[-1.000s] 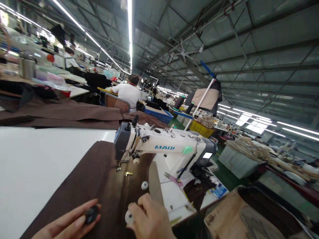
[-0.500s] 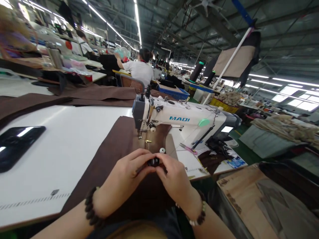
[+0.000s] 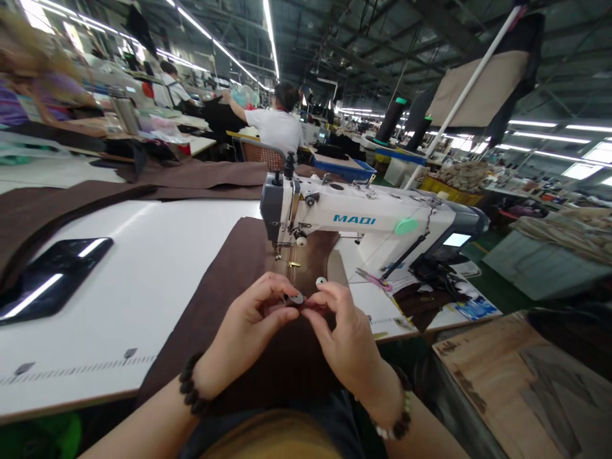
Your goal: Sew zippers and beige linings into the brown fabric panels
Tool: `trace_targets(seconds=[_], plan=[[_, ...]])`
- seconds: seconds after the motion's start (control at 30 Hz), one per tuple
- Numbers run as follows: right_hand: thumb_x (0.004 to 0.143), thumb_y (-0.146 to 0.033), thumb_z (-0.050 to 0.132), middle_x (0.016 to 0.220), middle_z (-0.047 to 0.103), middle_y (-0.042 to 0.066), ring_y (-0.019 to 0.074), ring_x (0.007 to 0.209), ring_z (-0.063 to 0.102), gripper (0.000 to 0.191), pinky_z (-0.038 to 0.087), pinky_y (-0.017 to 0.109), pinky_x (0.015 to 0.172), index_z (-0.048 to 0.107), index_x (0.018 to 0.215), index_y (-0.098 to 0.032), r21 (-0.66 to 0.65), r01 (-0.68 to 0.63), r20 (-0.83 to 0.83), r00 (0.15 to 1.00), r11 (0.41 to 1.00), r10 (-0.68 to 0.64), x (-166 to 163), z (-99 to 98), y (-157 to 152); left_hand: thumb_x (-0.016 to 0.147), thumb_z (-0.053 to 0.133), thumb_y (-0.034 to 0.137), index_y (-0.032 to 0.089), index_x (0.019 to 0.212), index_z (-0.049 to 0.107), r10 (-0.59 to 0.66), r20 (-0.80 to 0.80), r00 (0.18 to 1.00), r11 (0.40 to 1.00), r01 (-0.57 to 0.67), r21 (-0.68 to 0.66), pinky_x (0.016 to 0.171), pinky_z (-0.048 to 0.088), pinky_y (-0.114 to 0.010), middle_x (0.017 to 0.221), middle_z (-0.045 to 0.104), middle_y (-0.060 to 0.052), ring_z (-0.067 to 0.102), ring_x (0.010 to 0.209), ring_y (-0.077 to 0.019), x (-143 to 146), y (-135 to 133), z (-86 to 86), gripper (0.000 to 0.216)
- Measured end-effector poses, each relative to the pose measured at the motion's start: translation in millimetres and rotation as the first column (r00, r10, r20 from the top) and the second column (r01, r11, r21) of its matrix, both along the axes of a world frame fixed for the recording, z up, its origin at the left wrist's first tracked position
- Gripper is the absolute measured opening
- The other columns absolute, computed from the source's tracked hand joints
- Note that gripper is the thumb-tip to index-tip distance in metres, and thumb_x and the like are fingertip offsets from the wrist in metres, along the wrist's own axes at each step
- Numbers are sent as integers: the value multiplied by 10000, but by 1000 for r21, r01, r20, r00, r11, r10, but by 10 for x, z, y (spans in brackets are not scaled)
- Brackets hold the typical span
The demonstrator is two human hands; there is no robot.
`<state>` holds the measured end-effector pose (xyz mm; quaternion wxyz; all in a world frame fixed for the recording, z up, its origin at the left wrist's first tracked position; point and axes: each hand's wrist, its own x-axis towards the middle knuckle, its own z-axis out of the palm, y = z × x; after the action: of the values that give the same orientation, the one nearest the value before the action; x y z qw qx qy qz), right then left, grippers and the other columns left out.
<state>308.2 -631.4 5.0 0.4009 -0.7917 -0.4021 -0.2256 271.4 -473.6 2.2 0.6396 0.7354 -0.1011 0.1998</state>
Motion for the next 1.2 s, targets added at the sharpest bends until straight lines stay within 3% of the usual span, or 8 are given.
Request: trace_targets(seconds=[0.17, 0.33, 0.47, 0.6, 0.83, 0.93, 1.03, 1.2], plan=[[864, -138, 461, 783, 613, 28, 133, 714, 603, 75, 450, 218, 634, 488, 931, -160, -61, 24, 70, 997, 998, -20, 4, 20, -14, 693, 665, 168, 156, 780, 651, -1, -66, 998, 994, -6, -107, 720, 488, -229, 867, 622, -51, 588, 825, -168, -26, 13, 54, 89], [870, -105, 412, 750, 615, 32, 137, 678, 583, 149, 432, 232, 621, 555, 861, -148, -151, -25, 85, 996, 988, 38, 12, 15, -55, 726, 673, 226, 168, 874, 665, -87, -180, 980, 965, 39, -259, 744, 493, -225, 904, 661, -47, 611, 798, -153, -55, 37, 13, 159], [873, -104, 396, 753, 616, 40, 141, 680, 579, 182, 427, 238, 617, 572, 847, -145, -191, -28, 80, 996, 981, 44, 9, 19, -75, 762, 668, 279, 167, 953, 652, -248, -206, 946, 872, 125, -474, 737, 487, -206, 894, 663, -48, 608, 773, -130, -54, 34, -84, 222], [882, -123, 395, 741, 611, 35, 132, 668, 573, 180, 422, 231, 610, 569, 844, -149, -184, -34, 56, 997, 982, 45, -11, 38, -63, 675, 752, 232, 146, 956, 648, -347, -201, 916, 769, 155, -620, 705, 482, -175, 849, 655, -41, 599, 739, -109, -20, -5, -102, 312], [874, -108, 412, 726, 604, 37, 130, 659, 568, 162, 419, 229, 606, 567, 837, -135, -157, -53, 45, 997, 986, 61, -50, 43, -56, 707, 730, 276, 162, 918, 602, -312, -222, 924, 791, 124, -599, 578, 469, -172, 683, 624, -1, 587, 613, -101, 22, -45, -143, 272], [874, -110, 416, 731, 605, 42, 134, 667, 569, 153, 424, 231, 613, 564, 841, -128, -153, -60, 56, 996, 986, 70, -61, 33, -62, 733, 705, 275, 195, 1060, 588, -252, -225, 941, 845, 101, -525, 634, 471, -185, 751, 628, 3, 581, 659, -99, 22, -34, -205, 357], [877, -118, 417, 734, 605, 43, 136, 673, 571, 148, 430, 233, 619, 562, 848, -128, -150, -55, 67, 996, 987, 65, -66, 24, -66, 727, 705, 296, 164, 1020, 631, -215, -265, 940, 881, 69, -469, 686, 466, -185, 773, 636, -11, 574, 689, -97, 19, -22, -230, 329], [881, -123, 413, 750, 612, 43, 135, 686, 574, 150, 433, 233, 631, 556, 843, -143, -162, -43, 49, 997, 986, 51, -59, 12, -72, 685, 745, 263, 141, 897, 610, -300, -266, 916, 823, 108, -558, 636, 487, -190, 731, 639, -7, 600, 647, -105, 4, -40, -148, 280]])
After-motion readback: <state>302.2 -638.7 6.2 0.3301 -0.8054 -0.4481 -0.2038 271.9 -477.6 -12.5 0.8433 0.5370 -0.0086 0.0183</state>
